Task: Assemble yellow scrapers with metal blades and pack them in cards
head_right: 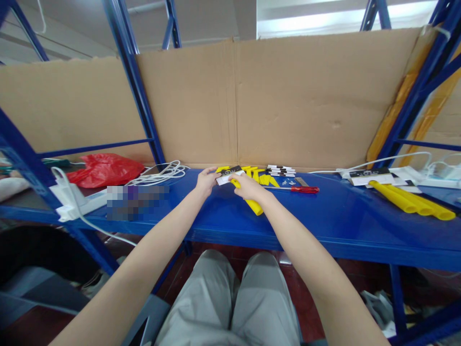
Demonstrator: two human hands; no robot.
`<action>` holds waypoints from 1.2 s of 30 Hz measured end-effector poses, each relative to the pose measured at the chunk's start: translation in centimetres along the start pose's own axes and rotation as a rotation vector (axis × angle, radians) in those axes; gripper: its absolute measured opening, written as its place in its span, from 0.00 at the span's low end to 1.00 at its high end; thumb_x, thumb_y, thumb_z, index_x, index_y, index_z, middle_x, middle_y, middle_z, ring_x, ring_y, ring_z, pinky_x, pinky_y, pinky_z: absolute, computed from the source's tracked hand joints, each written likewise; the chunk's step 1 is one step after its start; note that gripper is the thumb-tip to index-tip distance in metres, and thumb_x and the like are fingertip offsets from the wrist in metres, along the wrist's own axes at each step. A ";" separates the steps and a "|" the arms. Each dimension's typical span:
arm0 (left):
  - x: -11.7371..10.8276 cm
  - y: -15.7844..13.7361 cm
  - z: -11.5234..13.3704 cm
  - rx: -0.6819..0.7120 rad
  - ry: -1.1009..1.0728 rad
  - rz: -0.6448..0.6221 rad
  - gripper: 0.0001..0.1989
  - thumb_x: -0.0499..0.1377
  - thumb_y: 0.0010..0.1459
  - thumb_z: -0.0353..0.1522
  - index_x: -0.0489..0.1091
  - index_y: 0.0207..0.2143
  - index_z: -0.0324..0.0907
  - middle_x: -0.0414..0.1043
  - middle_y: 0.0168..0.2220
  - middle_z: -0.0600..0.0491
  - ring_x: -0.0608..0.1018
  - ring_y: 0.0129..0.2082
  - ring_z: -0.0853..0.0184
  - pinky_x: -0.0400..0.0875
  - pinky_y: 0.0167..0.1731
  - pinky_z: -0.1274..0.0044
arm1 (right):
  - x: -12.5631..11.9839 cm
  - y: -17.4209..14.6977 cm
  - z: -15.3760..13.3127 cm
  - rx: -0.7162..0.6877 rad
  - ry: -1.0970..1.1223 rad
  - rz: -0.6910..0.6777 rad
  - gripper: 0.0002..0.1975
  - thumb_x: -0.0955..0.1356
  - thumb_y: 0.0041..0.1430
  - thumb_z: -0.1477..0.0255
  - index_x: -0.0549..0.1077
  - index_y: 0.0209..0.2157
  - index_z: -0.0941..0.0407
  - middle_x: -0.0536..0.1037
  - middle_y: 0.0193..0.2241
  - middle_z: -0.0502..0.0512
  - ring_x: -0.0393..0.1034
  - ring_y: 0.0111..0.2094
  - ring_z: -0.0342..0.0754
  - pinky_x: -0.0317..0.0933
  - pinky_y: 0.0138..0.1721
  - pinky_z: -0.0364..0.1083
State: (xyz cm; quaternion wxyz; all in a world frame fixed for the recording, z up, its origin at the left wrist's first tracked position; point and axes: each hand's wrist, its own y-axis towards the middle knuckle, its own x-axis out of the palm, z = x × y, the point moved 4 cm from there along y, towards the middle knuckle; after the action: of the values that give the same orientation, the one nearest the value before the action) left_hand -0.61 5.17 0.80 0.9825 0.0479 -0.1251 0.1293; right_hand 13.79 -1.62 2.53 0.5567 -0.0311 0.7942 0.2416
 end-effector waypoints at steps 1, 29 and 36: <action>0.0 -0.1 0.1 0.001 0.002 0.000 0.16 0.59 0.48 0.14 0.72 0.39 0.35 0.68 0.19 0.58 0.75 0.18 0.72 0.75 0.28 0.77 | -0.1 0.0 -0.1 -0.002 -0.021 -0.012 0.21 0.64 0.55 0.79 0.70 0.51 0.52 0.73 0.48 0.57 0.71 0.36 0.46 0.62 0.35 0.43; 0.1 -0.4 0.5 -0.001 -0.089 -0.126 0.10 0.65 0.55 0.27 0.67 0.37 0.37 0.72 0.30 0.51 0.75 0.26 0.75 0.73 0.35 0.81 | -4.3 0.5 4.6 0.117 -0.103 0.214 0.24 0.63 0.53 0.78 0.72 0.52 0.54 0.73 0.42 0.60 0.70 0.38 0.50 0.64 0.41 0.48; 0.2 -0.5 0.4 -0.030 -0.011 -0.134 0.14 0.63 0.54 0.23 0.66 0.42 0.37 0.72 0.30 0.51 0.75 0.27 0.72 0.76 0.33 0.77 | -12.1 -1.3 12.0 0.450 -0.379 0.300 0.26 0.62 0.56 0.76 0.68 0.57 0.57 0.68 0.48 0.68 0.70 0.43 0.57 0.62 0.45 0.53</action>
State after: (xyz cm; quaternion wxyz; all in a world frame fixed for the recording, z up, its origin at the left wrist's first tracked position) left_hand -0.35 4.67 1.18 0.9889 0.0419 -0.1289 0.0613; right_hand 29.23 -0.39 9.82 0.6455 0.2556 0.7058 0.1409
